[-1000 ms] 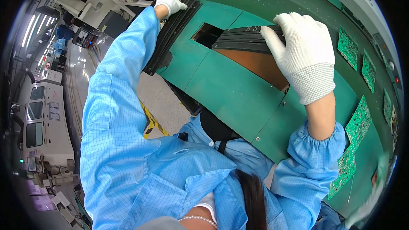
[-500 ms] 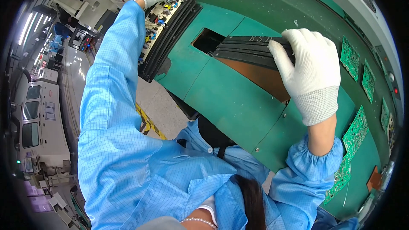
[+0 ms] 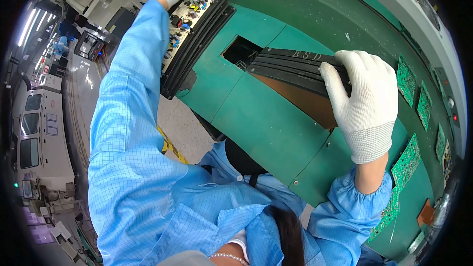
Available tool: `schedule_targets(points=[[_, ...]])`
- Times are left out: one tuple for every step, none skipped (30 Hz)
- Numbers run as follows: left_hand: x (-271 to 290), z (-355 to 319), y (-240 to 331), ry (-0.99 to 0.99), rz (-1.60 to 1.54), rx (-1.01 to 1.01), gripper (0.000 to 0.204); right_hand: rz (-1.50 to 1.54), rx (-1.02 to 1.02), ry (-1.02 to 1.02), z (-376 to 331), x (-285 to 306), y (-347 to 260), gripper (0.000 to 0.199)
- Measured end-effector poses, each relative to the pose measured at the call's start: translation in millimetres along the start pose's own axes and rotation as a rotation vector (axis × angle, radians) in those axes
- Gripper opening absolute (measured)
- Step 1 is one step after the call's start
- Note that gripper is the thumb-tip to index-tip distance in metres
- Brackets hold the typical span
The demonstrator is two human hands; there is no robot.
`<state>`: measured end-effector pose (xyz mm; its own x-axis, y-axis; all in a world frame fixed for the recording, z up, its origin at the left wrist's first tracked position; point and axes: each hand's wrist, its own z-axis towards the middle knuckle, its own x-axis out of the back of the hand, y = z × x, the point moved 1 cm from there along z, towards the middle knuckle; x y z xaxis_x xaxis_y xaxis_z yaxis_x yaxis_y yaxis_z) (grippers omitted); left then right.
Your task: Inspecting and sorting printed circuit boards at a manual assembly station.
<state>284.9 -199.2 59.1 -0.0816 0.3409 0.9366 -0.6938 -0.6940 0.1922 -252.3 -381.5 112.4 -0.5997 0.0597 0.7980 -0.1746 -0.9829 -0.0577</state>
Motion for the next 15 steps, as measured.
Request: schedule_targets(points=[[3, -1, -13, 0.066, -0.177, 0.018, 0.043, 0.006, -0.006, 0.002, -1, 0, -1, 0.017], [5, 2, -24, 0.095, -0.254, 0.085, 0.043, 0.006, -0.007, 0.002, -1, 1, 0, 0.017], [5, 6, -32, 0.086, -0.194, 0.121, 0.046, -0.003, -0.007, -0.001, -1, 2, 0, 0.017], [7, 7, -44, 0.083, -0.129, 0.163, 0.050, -0.005, -0.001, 0.000, -1, 2, -1, 0.017], [5, 10, -53, 0.002, -0.093, 0.281, 0.061, -0.001, 0.000, 0.003, -1, 2, -1, 0.017], [2, 11, -57, -0.045, -0.018, 0.282, 0.066, -0.005, 0.014, 0.035, -1, 1, -1, 0.017], [0, 11, -62, -0.092, 0.056, 0.283, 0.070, -0.008, 0.029, 0.068, 0, 0, -1, 0.017], [-3, 9, -68, -0.081, 0.120, 0.295, 0.073, -0.004, 0.032, 0.070, 0, 0, -2, 0.017], [-8, 8, -62, -0.085, 0.116, 0.291, 0.073, -0.009, 0.023, 0.058, 0, 0, -1, 0.018], [-11, 8, -57, -0.091, 0.149, 0.256, 0.073, -0.013, 0.015, 0.047, 0, -1, -1, 0.018], [-14, 7, -52, -0.098, 0.183, 0.222, 0.073, -0.017, 0.013, 0.043, -1, -1, 0, 0.018], [-14, 5, -40, -0.082, 0.154, 0.228, 0.069, -0.029, 0.004, 0.027, -2, 0, 1, 0.017], [-11, 6, -35, -0.083, 0.153, 0.232, 0.069, -0.031, 0.005, 0.016, -2, 0, 0, 0.017], [-9, 7, -31, -0.082, 0.206, 0.303, 0.067, -0.029, 0.009, 0.012, -2, 1, -1, 0.017], [-11, 7, -30, -0.083, 0.260, 0.377, 0.064, -0.029, 0.004, 0.009, -2, 1, -2, 0.017]])
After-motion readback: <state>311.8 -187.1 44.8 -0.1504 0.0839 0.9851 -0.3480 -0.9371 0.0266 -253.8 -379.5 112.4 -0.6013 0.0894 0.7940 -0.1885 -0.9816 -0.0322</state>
